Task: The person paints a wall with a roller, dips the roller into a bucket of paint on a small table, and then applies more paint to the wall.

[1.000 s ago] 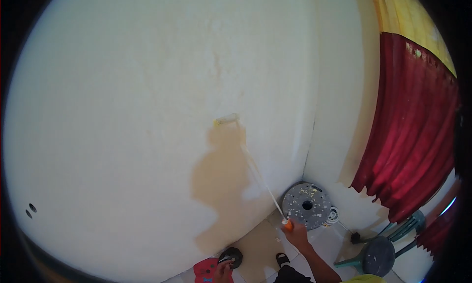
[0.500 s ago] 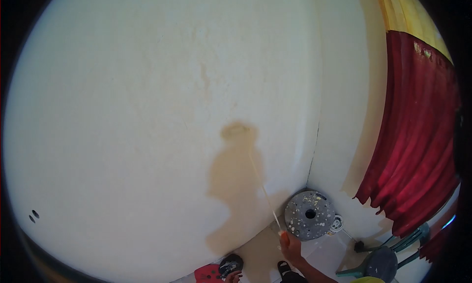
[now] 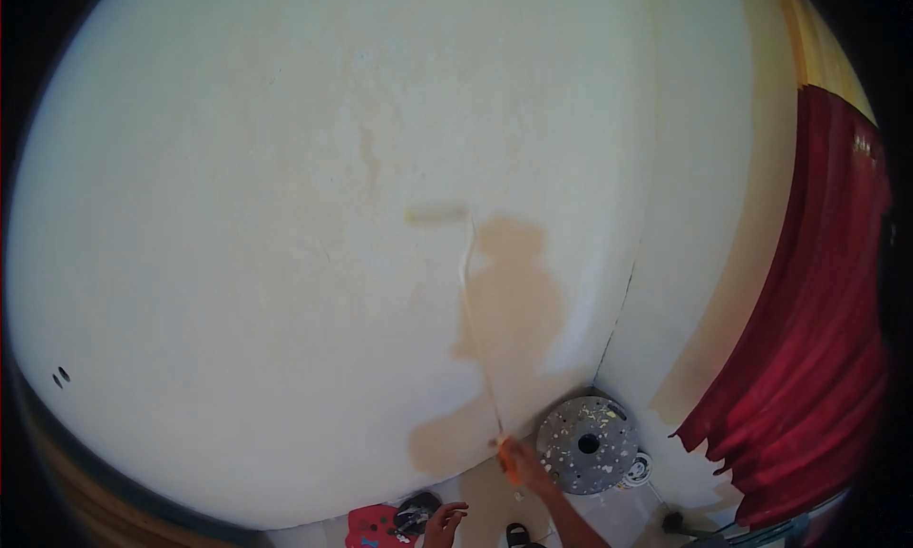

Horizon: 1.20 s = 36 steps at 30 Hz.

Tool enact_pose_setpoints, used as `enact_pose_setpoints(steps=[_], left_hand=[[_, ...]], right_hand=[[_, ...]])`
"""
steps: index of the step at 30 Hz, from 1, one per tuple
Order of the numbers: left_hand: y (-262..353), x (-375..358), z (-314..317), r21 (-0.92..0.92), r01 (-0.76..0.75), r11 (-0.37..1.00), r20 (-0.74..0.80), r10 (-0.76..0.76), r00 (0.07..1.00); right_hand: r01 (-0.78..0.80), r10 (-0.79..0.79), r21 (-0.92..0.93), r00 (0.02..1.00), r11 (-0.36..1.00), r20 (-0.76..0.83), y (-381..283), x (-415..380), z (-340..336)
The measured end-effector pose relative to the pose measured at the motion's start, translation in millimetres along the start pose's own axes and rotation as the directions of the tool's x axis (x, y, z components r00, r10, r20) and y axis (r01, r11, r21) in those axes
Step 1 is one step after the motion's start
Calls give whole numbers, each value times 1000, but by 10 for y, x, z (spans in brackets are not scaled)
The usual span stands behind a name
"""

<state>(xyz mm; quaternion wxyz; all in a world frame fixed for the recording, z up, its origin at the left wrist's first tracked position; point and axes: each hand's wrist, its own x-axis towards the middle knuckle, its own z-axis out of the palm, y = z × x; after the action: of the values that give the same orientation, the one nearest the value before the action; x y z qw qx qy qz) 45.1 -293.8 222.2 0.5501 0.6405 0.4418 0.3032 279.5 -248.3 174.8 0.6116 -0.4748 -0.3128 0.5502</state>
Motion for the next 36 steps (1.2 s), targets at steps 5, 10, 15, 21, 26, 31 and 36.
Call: enact_pose_setpoints(steps=[5,10,15,21,26,31,36], left_hand=[[59,158,464,-39,-4,999,-44,3,999],[167,215,686,9,34,999,-53,-34,998],[245,270,781,165,-46,985,1,46,999],[122,250,720,152,-127,980,68,118,991],[112,128,729,140,-126,982,-6,128,992],[-97,-11,533,171,-115,978,-52,126,991],[-460,-211,145,141,-95,985,-129,114,985]], right_hand=[[-207,207,-14,976,978,65,798,-534,-246],[-121,115,-204,992,971,-41,124,-381,-321],[240,-237,0,957,971,-165,-1357,306,-136],[244,-244,-28,970,969,2,-1750,336,-394],[32,-28,-85,999,996,44,-675,34,-683],[-251,217,155,954,956,206,333,-498,-519],[-328,75,479,877,814,474,879,-300,-5]])
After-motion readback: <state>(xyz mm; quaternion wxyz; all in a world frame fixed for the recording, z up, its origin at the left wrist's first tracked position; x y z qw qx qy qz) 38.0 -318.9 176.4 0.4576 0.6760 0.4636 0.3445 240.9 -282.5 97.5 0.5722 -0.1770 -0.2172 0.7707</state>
